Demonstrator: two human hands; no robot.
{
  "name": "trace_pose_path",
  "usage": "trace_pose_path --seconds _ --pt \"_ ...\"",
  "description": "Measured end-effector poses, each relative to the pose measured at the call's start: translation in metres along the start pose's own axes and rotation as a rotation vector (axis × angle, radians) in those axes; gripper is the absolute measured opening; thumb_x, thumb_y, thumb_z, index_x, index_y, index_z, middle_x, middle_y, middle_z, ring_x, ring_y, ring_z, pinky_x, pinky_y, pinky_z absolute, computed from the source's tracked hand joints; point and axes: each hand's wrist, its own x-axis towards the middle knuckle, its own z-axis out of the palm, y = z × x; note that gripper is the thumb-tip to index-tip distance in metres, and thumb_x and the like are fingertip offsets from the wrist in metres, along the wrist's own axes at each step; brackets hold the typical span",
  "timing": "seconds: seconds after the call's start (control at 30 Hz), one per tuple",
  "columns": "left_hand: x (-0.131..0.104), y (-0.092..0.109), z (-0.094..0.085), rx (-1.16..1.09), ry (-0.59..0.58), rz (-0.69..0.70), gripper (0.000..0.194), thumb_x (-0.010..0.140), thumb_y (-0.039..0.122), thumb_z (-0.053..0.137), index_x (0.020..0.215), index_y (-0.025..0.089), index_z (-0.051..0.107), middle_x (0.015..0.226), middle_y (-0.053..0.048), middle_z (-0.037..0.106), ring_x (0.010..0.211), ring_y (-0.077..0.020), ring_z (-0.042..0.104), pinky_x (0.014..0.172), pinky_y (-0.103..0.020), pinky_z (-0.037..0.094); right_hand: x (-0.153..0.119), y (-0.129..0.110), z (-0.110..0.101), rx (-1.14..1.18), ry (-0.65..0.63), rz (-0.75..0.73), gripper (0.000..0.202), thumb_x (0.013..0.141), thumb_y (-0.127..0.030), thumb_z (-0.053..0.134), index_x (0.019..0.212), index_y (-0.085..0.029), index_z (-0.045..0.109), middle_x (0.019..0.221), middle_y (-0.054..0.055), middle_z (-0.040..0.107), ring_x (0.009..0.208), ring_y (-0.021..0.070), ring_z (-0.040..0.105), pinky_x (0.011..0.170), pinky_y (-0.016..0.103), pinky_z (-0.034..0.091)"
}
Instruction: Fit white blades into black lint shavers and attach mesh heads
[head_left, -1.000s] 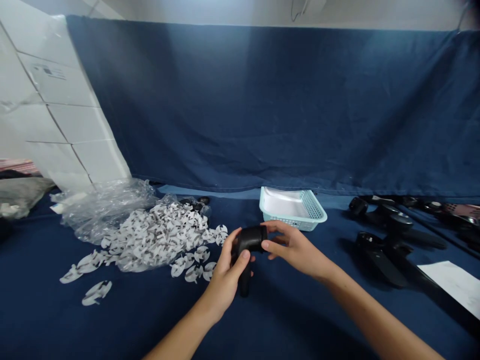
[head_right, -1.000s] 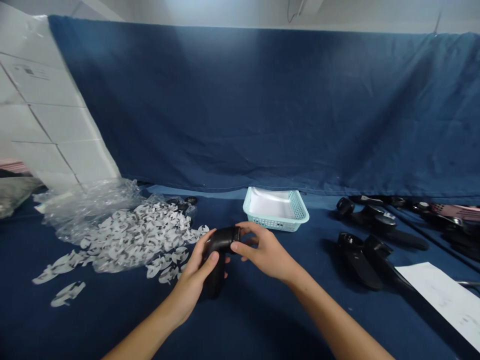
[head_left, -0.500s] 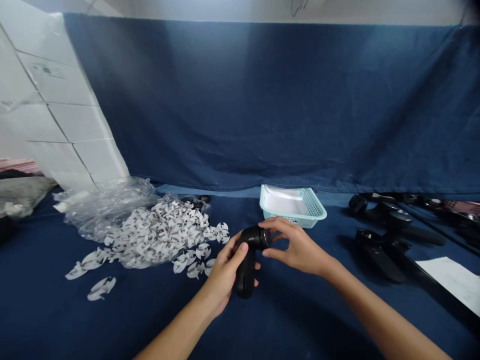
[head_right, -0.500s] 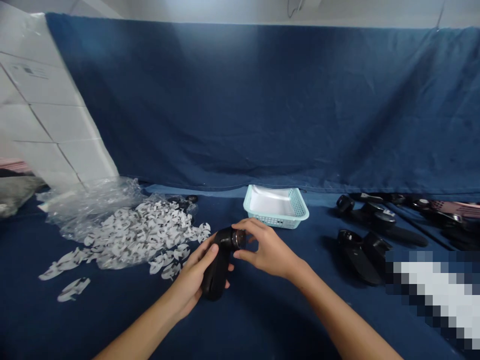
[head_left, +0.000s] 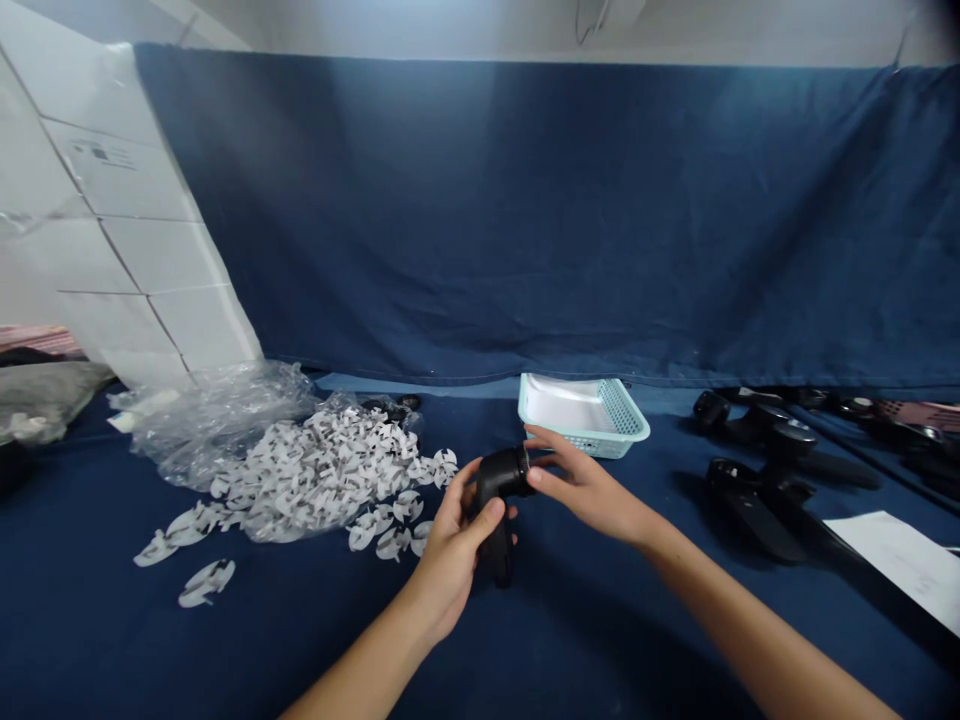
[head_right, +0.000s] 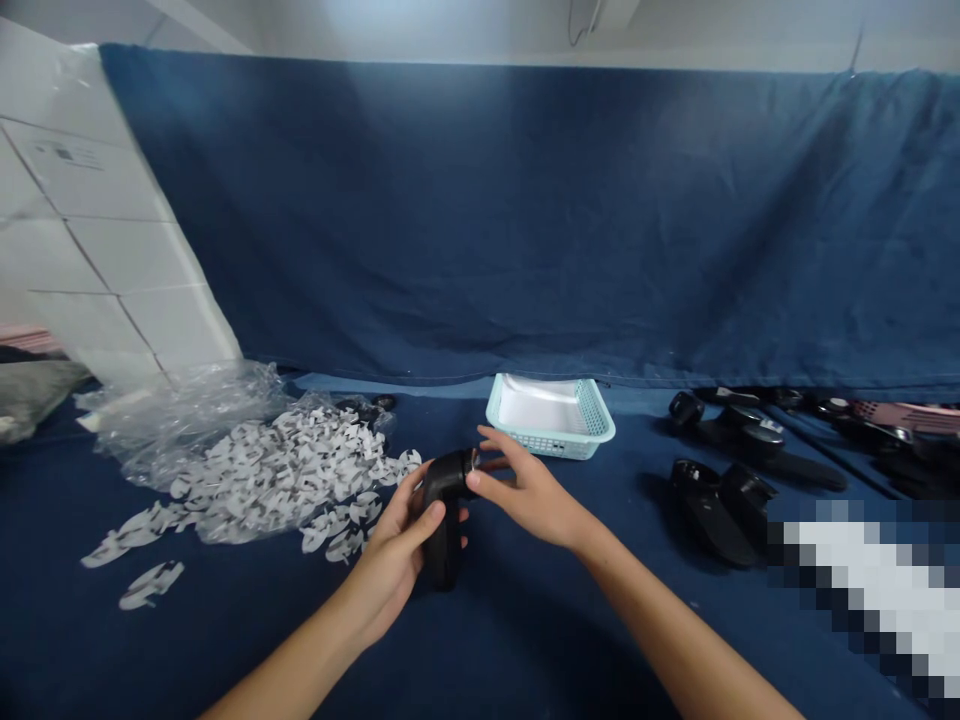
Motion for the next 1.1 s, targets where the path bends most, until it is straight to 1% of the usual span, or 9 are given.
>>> trace_pose_path --seconds 0.13,0.27,0.37,0.5,0.63,0.7,0.77,0.93,1.1 --pt "0.0011 -0.0008 -0.0011 -0.008 0.007 -0.014 0.06 0.083 0.033 0.07 0.135 0.03 0.04 0.127 -0.008 0.053 0.105 -0.0264 0.06 0.083 -0.039 0.054 -0.0006 -0.0045 -0.004 -0.037 -0.086 -0.068 0.058 0.081 -0.037 0.072 0.133 -0.027 0.048 0.126 0.008 0.058 0.102 0.0209 0.064 0.095 0.044 0.052" --pt "0.0052 -0.0027 -0.0034 0.057 0.002 0.042 0.063 0.078 0.029 0.075 0.133 0.028 0.043 0.129 -0.008 0.053 0.107 -0.0258 0.059 0.085 -0.037 0.052 0.0013 -0.0005 -0.0039 -0.09 -0.072 0.111 0.048 0.094 -0.054 0.046 0.109 -0.013 0.065 0.093 0.012 0.07 0.071 0.0208 0.069 0.069 0.04 0.059" --pt "0.0062 -0.0025 -0.0039 0.053 -0.006 0.038 0.063 0.079 0.03 0.074 0.134 0.028 0.043 0.128 -0.009 0.053 0.105 -0.0258 0.06 0.084 -0.037 0.052 0.0015 0.0001 -0.0061 -0.096 -0.061 0.136 0.055 0.096 -0.057 0.038 0.116 -0.013 0.064 0.107 0.016 0.068 0.085 0.0256 0.069 0.066 0.04 0.06" --pt "0.0049 -0.0033 -0.004 0.019 -0.011 0.011 0.063 0.08 0.032 0.073 0.134 0.028 0.042 0.131 -0.01 0.052 0.104 -0.0273 0.061 0.082 -0.04 0.053 0.0003 -0.0058 -0.0086 -0.069 -0.091 -0.034 0.065 0.08 -0.042 0.073 0.137 -0.026 0.047 0.128 0.009 0.06 0.112 0.026 0.06 0.095 0.045 0.051" --pt "0.006 -0.0069 -0.0051 0.07 -0.023 0.061 0.064 0.077 0.03 0.075 0.134 0.028 0.045 0.13 -0.01 0.054 0.106 -0.027 0.06 0.086 -0.038 0.051 0.0011 -0.0036 -0.006 -0.071 -0.08 0.055 0.039 0.087 -0.05 0.061 0.106 -0.017 0.066 0.088 0.008 0.072 0.081 0.0232 0.07 0.08 0.042 0.057" --pt "0.0067 -0.0078 -0.0051 0.095 -0.026 0.088 0.063 0.076 0.029 0.077 0.132 0.028 0.047 0.13 -0.009 0.055 0.108 -0.027 0.06 0.087 -0.037 0.05 0.0021 0.0002 -0.0047 -0.083 -0.068 0.134 0.054 0.095 -0.058 0.039 0.089 -0.012 0.068 0.072 0.01 0.069 0.067 0.0225 0.069 0.068 0.041 0.059" --pt "0.0063 -0.0073 -0.0043 0.08 -0.02 0.079 0.062 0.077 0.03 0.076 0.132 0.028 0.047 0.129 -0.009 0.055 0.107 -0.0271 0.06 0.085 -0.038 0.051 0.0025 0.0019 -0.0043 -0.073 -0.028 0.123 0.056 0.096 -0.058 0.034 0.097 -0.012 0.067 0.083 0.012 0.07 0.077 0.0246 0.07 0.069 0.041 0.059" --pt "0.0027 -0.0041 -0.0023 0.005 0.008 0.015 0.063 0.08 0.033 0.072 0.135 0.028 0.042 0.123 -0.01 0.055 0.103 -0.0271 0.061 0.08 -0.041 0.054 0.0009 -0.005 -0.0043 -0.045 0.008 -0.15 0.05 0.078 -0.037 0.075 0.123 -0.024 0.057 0.123 0.009 0.06 0.114 0.024 0.058 0.095 0.041 0.052" --pt "0.004 -0.0064 -0.003 0.076 -0.012 0.062 0.066 0.076 0.032 0.076 0.133 0.028 0.043 0.122 -0.009 0.054 0.101 -0.0261 0.061 0.081 -0.039 0.055 0.0019 -0.0014 -0.005 -0.092 -0.01 0.02 0.035 0.093 -0.048 0.052 0.104 -0.017 0.065 0.089 0.008 0.07 0.08 0.0216 0.069 0.076 0.042 0.058"
